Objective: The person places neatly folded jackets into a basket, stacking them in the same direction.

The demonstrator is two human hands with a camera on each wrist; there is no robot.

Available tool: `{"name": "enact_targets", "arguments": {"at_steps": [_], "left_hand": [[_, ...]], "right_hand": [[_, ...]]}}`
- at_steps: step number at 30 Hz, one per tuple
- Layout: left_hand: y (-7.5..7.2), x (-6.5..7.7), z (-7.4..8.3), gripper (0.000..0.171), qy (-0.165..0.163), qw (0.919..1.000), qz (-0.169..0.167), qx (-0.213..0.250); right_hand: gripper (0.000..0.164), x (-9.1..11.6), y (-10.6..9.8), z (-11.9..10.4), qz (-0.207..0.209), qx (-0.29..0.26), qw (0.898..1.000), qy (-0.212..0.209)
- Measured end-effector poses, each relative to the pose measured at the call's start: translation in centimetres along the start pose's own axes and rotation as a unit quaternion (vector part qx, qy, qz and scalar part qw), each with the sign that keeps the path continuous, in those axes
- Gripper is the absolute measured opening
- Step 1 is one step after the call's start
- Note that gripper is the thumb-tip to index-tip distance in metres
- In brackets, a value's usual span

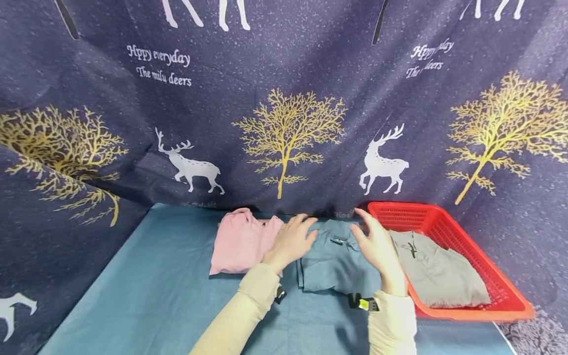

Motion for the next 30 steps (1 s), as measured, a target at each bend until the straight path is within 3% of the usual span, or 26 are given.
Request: {"name": "enact_targets", "arguments": {"at_steps": [4, 12, 16, 19, 24, 30], "left_hand": [[-1.0, 1.4, -2.8, 0.042, -0.023, 0.9996, 0.004, -0.015], [-4.4, 4.1, -7.1, 0.038, -0.031, 0.9956, 0.085, -0.021], [-5.4, 5.0, -10.1, 0.039, -0.069, 0.9924, 0.102, -0.009], [-6.2, 5.7, -12.4, 0.039, -0.104, 0.9885, 0.11, -0.001], [-7.1, 7.1, -15.5, 0.04, -0.135, 0.9823, 0.13, 0.004], [-6.8, 8.1, -18.1, 0.046, -0.171, 0.9785, 0.113, 0.026]], "right_hand": [[0.049, -0.1, 3.3, -0.5, 0.017, -0.038, 0.999, 0.019], [0.05, 0.3, 9.5, -2.0, 0.059, -0.13, 0.988, 0.059], [0.052, 0.9, 12.4, -2.8, 0.075, -0.172, 0.979, 0.078], [0.054, 1.3, 14.3, -3.2, 0.09, -0.181, 0.975, 0.093], [0.057, 1.6, 16.9, -3.9, 0.11, -0.175, 0.973, 0.1], [0.057, 1.9, 19.4, -4.4, 0.089, -0.183, 0.973, 0.107]]}}
Point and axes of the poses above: each hand's wrist, its own x-axis away from the middle knuckle, its own y-axis out of the palm, z = x × y, the point moved 8 cm from there along -x, towards the middle knuckle, and after that the axes turned 9 degrees about -y, right-handed, at the moved point
